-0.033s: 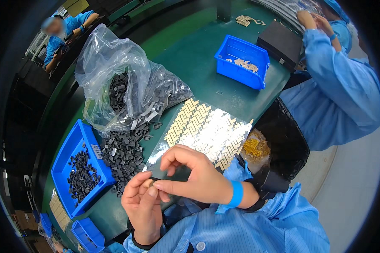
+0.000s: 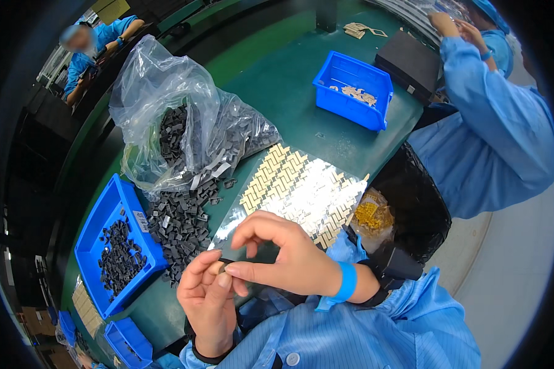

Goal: Assembling small black electronic parts onto metallic strips at a factory workbench.

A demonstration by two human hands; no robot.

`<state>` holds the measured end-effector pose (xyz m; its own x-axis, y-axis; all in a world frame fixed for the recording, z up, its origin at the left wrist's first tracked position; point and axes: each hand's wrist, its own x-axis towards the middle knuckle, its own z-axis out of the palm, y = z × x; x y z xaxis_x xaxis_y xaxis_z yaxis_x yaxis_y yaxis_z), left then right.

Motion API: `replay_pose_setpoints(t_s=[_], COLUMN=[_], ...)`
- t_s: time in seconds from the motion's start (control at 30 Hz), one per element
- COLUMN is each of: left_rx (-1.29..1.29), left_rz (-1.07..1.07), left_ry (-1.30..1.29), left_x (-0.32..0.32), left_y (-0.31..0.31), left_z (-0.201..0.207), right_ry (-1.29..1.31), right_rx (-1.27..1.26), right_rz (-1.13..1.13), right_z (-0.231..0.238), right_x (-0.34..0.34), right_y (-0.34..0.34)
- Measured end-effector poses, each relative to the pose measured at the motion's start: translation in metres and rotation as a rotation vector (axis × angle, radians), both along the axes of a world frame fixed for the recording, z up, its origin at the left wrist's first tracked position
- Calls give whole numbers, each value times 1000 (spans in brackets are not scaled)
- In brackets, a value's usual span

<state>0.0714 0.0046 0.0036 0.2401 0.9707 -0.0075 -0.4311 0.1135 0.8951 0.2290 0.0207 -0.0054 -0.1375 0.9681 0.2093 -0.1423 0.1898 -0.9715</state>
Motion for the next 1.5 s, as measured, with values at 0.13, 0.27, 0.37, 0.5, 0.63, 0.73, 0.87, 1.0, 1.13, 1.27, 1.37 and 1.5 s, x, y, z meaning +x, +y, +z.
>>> replay_pose_setpoints(t_s=[0.13,0.27,0.37,0.5,0.63,0.73,0.87,1.0,1.13,1.27,1.37,1.5], left_rx=[39,-75,-175,-240,-228,-236,-151,-172,-309,-394,-460,-582], left_rz=[-94,-210,-268,-304,-321,-343,-330,-287,-264,-180,-150,-167], left_ry=[21,-47,-128,-181,-67,-7,155,73,-133,-279,-332,-496], left_x=[-5,-9,-11,-12,-11,-9,-2,-6,-5,-2,-2,-1], left_y=[2,4,7,9,11,12,5,5,10,7,3,-2], left_z=[-5,-5,-8,-7,2,8,11,8,12,15,11,4], right_ry=[103,372,494,392,320,393,352,299,457,418,222,-223], right_rx=[-62,-375,-517,-602,-704,-791,-788,-793,-652,-467,-330,466], right_rz=[192,379,451,498,565,585,629,667,595,529,395,156], right_z=[-4,1,-4,-1,1,-7,-10,5,4,0,1,-29], right_x=[7,12,15,15,14,13,11,14,12,6,4,8], right_y=[3,4,6,9,15,16,19,20,15,12,8,22])
